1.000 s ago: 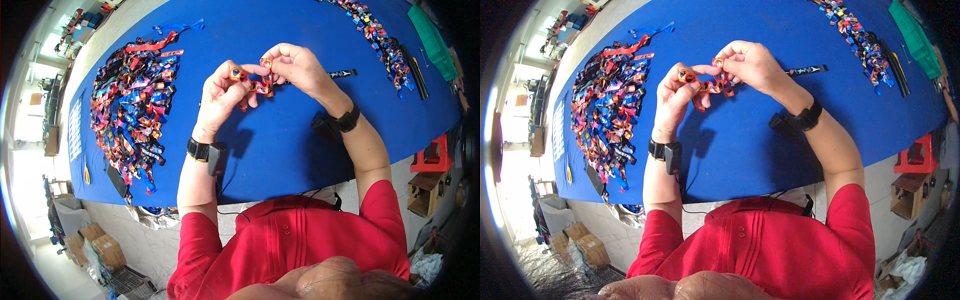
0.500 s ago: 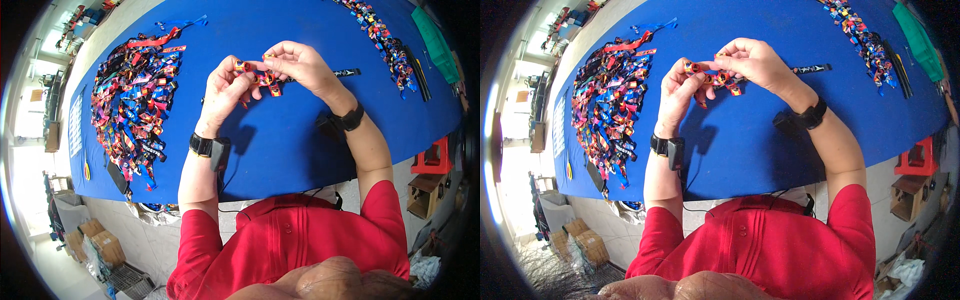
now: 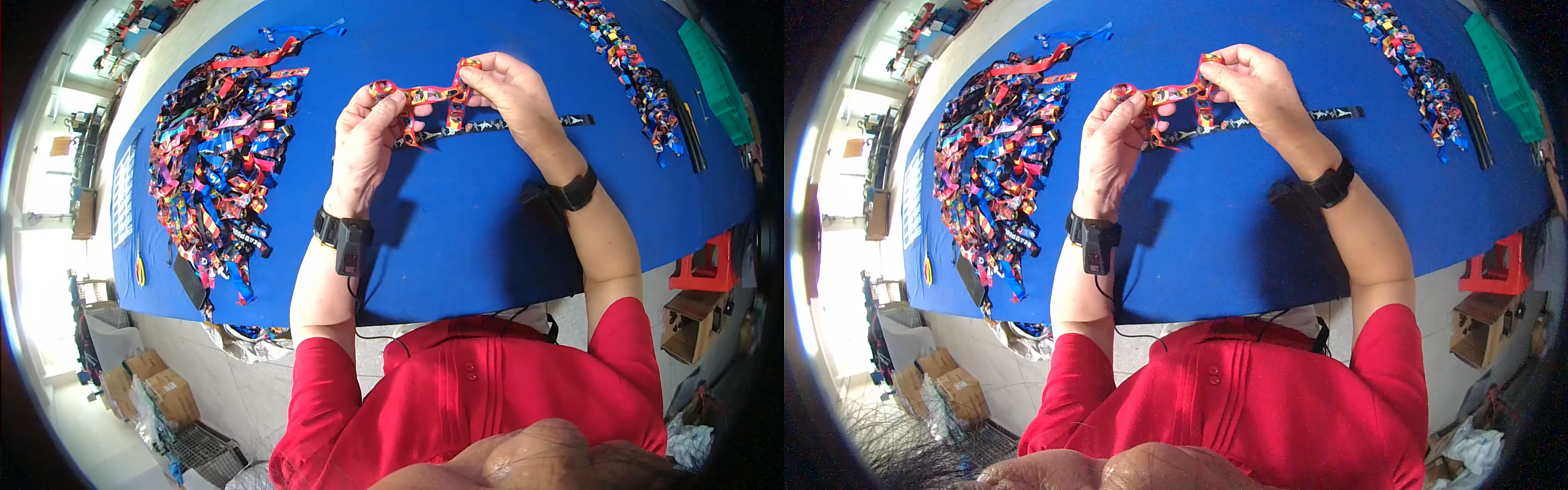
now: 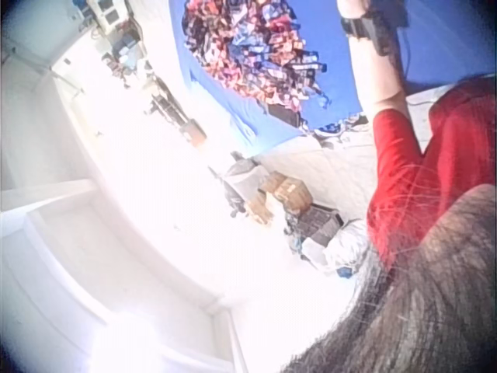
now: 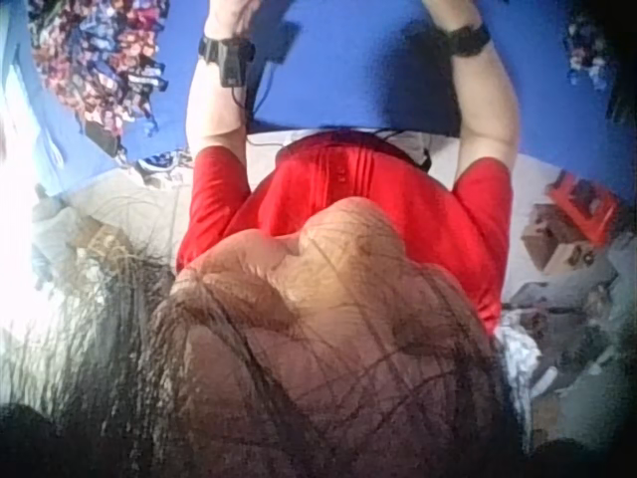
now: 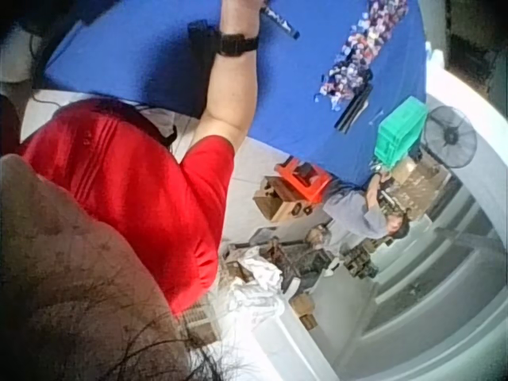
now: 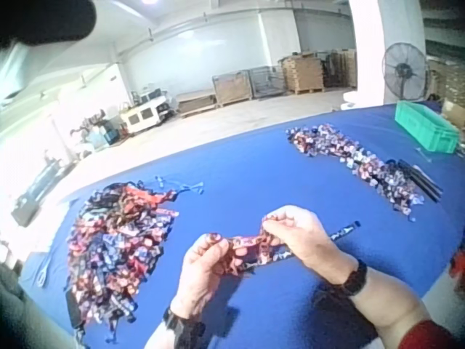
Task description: Manually folding and tying patterned ribbons into decorative bows at a workstation.
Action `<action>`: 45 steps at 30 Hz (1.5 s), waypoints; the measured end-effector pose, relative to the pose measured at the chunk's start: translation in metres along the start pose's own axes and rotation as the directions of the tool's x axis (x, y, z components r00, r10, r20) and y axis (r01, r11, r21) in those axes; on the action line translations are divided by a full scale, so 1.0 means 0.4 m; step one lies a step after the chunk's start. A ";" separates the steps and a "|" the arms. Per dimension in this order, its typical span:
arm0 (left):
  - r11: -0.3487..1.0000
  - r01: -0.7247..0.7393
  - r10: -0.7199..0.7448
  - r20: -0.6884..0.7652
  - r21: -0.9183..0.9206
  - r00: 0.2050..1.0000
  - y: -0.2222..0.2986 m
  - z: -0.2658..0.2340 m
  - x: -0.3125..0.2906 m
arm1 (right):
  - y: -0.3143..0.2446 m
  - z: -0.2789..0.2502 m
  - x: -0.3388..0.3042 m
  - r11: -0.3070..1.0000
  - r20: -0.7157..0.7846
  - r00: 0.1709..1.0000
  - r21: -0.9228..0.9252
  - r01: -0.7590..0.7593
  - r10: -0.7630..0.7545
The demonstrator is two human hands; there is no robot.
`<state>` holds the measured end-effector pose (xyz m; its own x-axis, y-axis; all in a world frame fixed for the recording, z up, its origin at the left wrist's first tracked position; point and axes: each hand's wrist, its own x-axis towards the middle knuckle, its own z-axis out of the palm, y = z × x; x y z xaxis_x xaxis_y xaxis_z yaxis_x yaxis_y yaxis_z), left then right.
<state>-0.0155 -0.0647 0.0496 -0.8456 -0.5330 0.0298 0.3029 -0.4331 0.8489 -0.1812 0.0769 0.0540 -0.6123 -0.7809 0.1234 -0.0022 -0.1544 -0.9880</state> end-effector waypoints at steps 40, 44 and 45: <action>0.998 0.065 -0.064 0.030 -0.025 0.997 0.001 -0.002 0.004 | 0.047 0.031 -0.009 0.990 0.008 0.995 -0.106 0.095 -0.095; 0.997 0.074 -0.074 0.028 0.005 0.997 0.001 -0.006 0.004 | 0.066 0.025 -0.004 0.980 -0.012 0.994 -0.171 0.103 -0.106; 0.997 0.071 -0.071 0.021 0.011 0.997 -0.001 -0.007 0.005 | 0.069 0.024 -0.003 0.979 -0.011 0.994 -0.173 0.105 -0.108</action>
<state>-0.0160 -0.0676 0.0480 -0.8739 -0.4858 -0.0200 0.2371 -0.4616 0.8548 -0.1730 0.0677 0.0277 -0.6172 -0.7530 0.2284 -0.2028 -0.1283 -0.9708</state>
